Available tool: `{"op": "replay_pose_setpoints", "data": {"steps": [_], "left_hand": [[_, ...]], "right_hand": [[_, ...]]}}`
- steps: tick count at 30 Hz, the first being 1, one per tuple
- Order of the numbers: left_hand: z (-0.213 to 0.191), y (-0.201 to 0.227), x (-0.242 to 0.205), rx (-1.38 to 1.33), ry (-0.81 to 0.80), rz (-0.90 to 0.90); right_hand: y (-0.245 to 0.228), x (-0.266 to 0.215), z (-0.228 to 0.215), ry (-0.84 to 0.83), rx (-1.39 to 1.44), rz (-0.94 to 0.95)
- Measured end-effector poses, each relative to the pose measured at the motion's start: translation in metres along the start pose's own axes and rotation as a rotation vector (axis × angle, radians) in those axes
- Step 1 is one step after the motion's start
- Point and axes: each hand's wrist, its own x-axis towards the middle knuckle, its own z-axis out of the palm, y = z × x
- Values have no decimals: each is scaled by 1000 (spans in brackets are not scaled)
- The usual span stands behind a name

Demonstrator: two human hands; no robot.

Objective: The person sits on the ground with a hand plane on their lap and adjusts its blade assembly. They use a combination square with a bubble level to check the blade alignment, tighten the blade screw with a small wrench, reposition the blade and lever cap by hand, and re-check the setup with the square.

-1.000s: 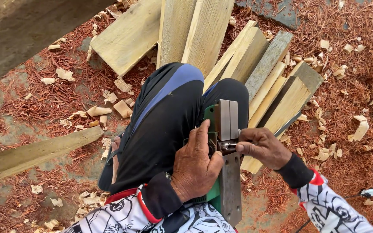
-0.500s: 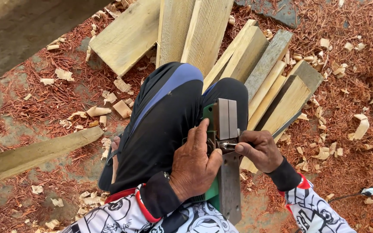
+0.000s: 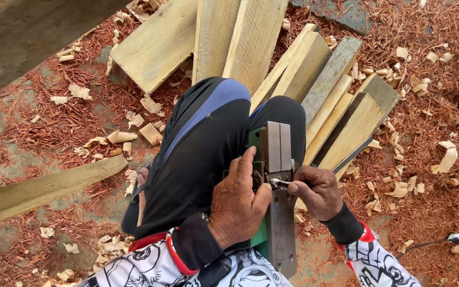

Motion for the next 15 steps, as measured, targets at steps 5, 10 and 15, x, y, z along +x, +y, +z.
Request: {"op": "replay_pose_setpoints", "data": {"steps": [5, 10, 15], "left_hand": [[-2, 3, 2, -19, -43, -48], [2, -1, 2, -6, -9, -17], [3, 1, 2, 5, -6, -41]], "right_hand": [[3, -2, 2, 6, 57, 43], [4, -4, 4, 1, 150, 119], [6, -10, 7, 29, 131, 170]]}}
